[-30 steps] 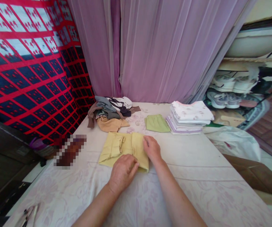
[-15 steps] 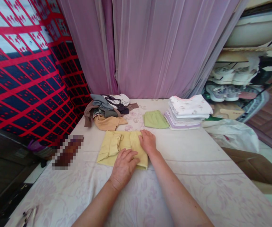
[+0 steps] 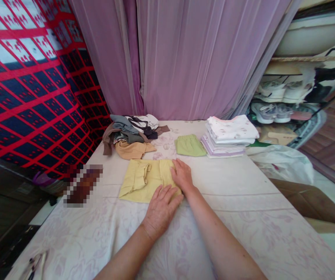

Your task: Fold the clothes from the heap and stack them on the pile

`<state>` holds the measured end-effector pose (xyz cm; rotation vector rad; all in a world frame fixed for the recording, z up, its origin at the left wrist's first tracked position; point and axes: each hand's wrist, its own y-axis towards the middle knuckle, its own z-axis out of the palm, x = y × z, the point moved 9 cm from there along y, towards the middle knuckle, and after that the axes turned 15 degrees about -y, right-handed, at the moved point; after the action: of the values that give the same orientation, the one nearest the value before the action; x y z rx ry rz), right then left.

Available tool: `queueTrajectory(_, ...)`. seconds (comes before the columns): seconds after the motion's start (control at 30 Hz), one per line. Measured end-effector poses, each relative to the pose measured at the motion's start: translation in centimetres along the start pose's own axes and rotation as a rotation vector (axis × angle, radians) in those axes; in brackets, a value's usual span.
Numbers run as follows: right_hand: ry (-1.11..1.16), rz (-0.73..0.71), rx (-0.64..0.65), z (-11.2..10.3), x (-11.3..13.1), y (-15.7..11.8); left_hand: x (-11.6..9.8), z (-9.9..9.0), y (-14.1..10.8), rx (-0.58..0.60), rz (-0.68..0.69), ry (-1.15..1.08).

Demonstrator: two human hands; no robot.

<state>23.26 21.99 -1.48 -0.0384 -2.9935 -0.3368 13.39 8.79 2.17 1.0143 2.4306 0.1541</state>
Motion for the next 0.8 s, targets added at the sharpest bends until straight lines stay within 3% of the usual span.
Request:
queueTrajectory(0.1, -0.022, -0.02, 0.004, 0.0, 0.1, -0.3, -0.4, 1.2, 0.8, 0.049, 0.094, -0.003)
queueTrajectory(0.2, -0.03, -0.034, -0.001, -0.1, 0.2, -0.3, 0.6, 1.4, 0.8, 0.032, 0.099, -0.045)
queueTrajectory(0.4, -0.024, -0.031, -0.008, -0.6, 0.4, -0.4, 2.0, 1.1, -0.5, -0.038, 0.062, -0.102)
queueTrajectory(0.63, 0.005, -0.021, 0.019, -0.4, 0.2, -0.4, 1.0, 1.0, 0.8, 0.038, -0.063, -0.053)
queueTrajectory(0.8, 0.039, -0.02, 0.023, -0.4, -0.3, 0.0, 1.3, 2.0, 0.7, 0.06, -0.108, 0.002)
